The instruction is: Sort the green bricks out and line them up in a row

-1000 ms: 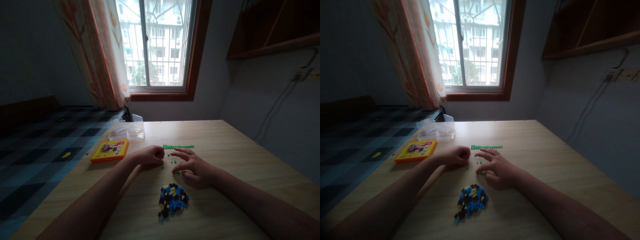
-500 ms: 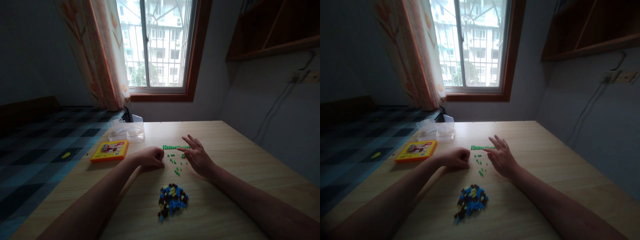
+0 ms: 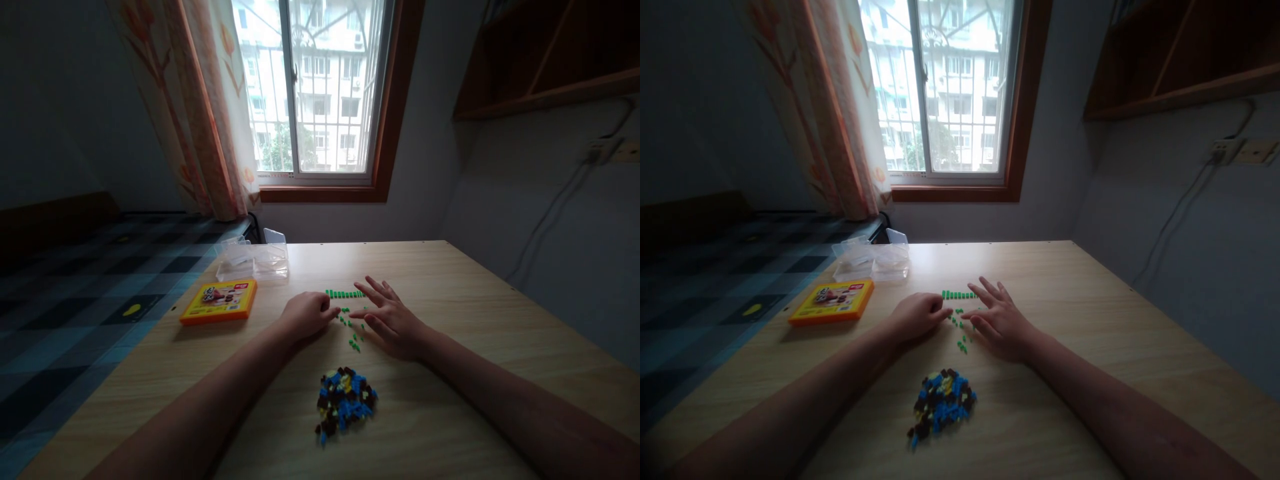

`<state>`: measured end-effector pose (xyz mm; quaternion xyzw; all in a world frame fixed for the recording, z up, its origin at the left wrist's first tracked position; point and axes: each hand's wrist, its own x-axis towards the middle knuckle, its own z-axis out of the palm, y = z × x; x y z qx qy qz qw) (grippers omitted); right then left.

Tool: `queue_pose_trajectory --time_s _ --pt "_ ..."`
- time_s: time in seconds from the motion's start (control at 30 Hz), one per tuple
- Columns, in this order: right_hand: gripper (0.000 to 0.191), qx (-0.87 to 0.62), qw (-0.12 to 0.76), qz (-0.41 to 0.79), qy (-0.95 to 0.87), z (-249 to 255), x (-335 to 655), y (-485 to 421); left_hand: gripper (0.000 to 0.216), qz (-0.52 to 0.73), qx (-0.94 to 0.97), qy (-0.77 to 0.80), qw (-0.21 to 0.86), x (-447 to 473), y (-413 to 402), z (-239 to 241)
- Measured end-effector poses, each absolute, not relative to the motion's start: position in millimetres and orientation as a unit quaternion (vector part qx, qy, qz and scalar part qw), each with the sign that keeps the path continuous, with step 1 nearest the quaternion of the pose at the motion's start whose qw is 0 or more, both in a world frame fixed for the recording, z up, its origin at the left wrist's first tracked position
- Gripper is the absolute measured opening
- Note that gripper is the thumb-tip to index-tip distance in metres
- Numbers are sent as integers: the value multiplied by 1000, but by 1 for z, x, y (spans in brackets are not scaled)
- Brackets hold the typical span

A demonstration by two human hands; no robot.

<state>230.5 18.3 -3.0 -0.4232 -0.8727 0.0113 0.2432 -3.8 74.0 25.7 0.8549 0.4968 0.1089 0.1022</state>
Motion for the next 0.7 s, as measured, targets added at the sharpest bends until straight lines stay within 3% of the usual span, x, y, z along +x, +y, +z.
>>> queue_pose_trajectory --time_s 0.7 --pt "40 -414 233 19 -880 -1 235 20 40 84 871 481 53 -3 70 24"
